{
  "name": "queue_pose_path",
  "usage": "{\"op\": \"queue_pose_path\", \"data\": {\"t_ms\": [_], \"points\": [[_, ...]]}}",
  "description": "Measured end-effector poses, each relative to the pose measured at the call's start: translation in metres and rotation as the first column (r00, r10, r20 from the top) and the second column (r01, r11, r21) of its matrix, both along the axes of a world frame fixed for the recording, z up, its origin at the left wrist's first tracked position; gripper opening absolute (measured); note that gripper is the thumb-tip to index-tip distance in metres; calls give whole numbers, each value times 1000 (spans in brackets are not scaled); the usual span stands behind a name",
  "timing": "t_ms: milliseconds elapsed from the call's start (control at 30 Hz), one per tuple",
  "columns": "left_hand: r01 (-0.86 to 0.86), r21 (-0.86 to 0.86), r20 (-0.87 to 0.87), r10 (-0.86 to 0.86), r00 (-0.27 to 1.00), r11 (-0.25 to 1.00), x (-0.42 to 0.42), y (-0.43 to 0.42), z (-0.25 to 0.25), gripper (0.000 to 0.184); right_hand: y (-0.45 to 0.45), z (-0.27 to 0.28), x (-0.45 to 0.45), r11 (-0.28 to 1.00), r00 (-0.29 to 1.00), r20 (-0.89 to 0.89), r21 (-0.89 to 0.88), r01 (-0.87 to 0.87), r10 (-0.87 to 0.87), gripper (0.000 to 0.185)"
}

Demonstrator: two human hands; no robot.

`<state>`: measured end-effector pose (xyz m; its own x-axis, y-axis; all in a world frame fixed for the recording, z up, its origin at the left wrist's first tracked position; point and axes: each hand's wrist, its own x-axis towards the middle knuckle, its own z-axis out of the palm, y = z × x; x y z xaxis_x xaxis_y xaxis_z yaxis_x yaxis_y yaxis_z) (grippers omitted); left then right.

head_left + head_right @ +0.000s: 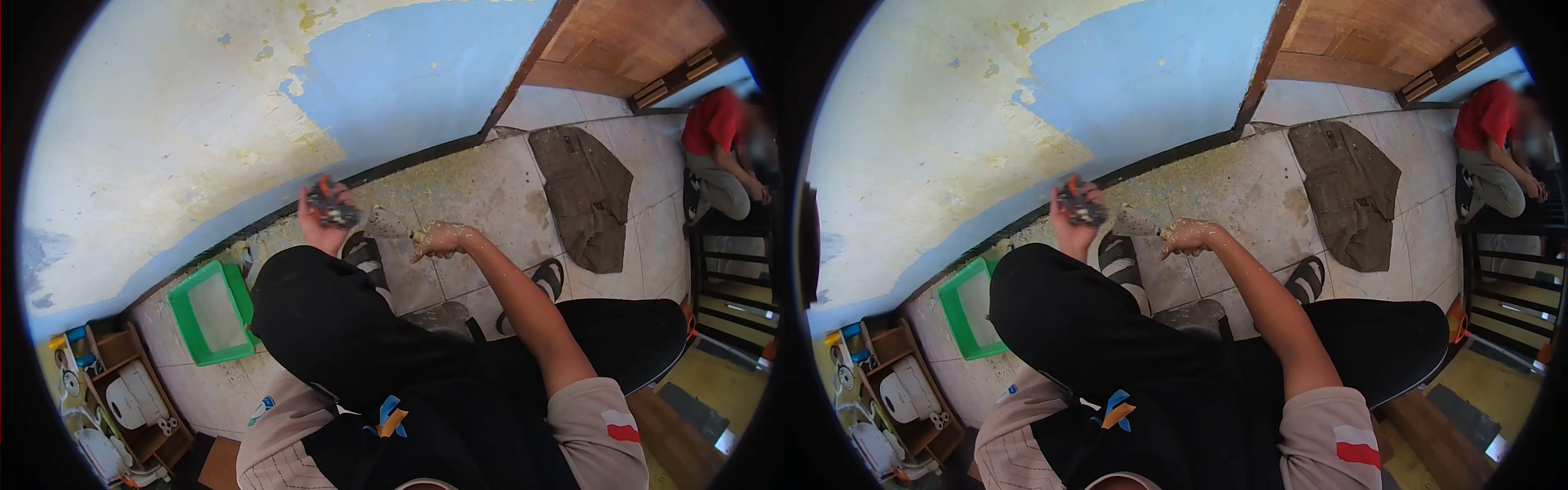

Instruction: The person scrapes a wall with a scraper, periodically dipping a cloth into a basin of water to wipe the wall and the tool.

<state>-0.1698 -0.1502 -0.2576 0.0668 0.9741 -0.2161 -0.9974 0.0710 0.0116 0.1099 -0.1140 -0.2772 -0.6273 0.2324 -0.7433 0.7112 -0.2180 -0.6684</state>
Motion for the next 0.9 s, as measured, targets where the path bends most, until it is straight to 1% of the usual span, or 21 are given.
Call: {"op": "queue_pose_path", "data": {"t_ms": [33, 100, 167, 233, 300, 333, 367, 400, 433, 467, 533, 567, 633, 667, 700, 733, 767, 800, 833, 867, 900], "points": [[-96, 2, -35, 96, 995, 995, -15, -5, 6, 50, 2, -10, 7, 1000, 1000, 2, 0, 11, -11, 40], [-365, -193, -233, 319, 919, 911, -45, -20, 42, 49, 4, -41, 21, 959, 990, 122, 268, -96, 65, 45], [-641, -270, -589, 403, 700, 719, -83, -42, 64, 44, 9, -32, 29, 965, 988, 155, 257, -60, 20, 47], [-691, -210, -665, 417, 620, 692, -137, -85, 74, 33, 11, -30, 38, 970, 981, 194, 244, -26, -22, 49], [-630, -147, -902, 158, 401, 762, -210, -136, 57, 22, 10, -38, 46, 897, 982, 46, 417, 148, -184, 57], [-713, -163, -906, 182, 382, 682, -268, -160, 29, 19, 7, -43, 49, 896, 980, 50, 416, 154, -191, 57], [-788, -176, -911, 206, 358, 590, -311, -182, 5, 16, 4, -47, 51, 814, 967, -34, 534, 230, -251, 58], [-865, -168, -966, 94, 239, 473, -323, -198, 4, 17, 3, -49, 51, 708, 947, -128, 636, 306, -295, 59], [-927, -130, -991, -32, 127, 352, -333, -212, 4, 18, 3, -45, 51, 703, 946, -132, 640, 310, -296, 59], [-926, -123, -992, -24, 123, 356, -357, -236, -7, 18, 2, -40, 49, 729, 940, -85, 609, 312, -330, 59], [-780, -368, -926, -125, 356, 506, -401, -270, -37, 33, -1, -35, 46, 749, 928, -40, 578, 324, -370, 58], [-779, -364, -927, -119, 355, 511, -388, -269, -31, 33, -2, -33, 45, 741, 922, -56, 578, 342, -383, 57], [-854, -487, -820, -433, 375, 182, -342, -255, -9, 56, -1, -30, 42, 717, 912, -83, 592, 370, -402, 56], [-854, -480, -829, -422, 367, 201, -342, -249, -9, 56, 0, -29, 41, 732, 895, -121, 534, 424, -430, 57], [-855, -415, -843, -484, 234, 310, -345, -247, -11, 61, 1, -27, 39, 739, 873, -161, 474, 478, -461, 58], [-836, -350, -847, -524, 90, 422, -335, -228, -2, 67, 2, -23, 36, 719, 864, -177, 491, 493, -472, 58], [-802, -347, -887, -447, 113, 487, -326, -210, 9, 58, 2, -20, 32, 727, 845, -221, 432, 533, -488, 58], [-796, -333, -898, -427, 104, 506, -300, -205, 44, 58, 8, -16, 27, 737, 825, -263, 369, 566, -501, 57], [-619, -302, -918, -396, -14, 724, -258, -169, 90, 55, 17, -1, 22, 724, 819, -276, 383, 574, -503, 57], [-394, -263, -935, -334, -123, 881, -215, -137, 138, 53, 23, 27, 15, 772, 809, -301, 261, 579, -505, 57], [-192, -253, -944, -285, -165, 948, -186, -117, 178, 50, 27, 55, 9, 812, 800, -323, 134, 567, -505, 57]]}}
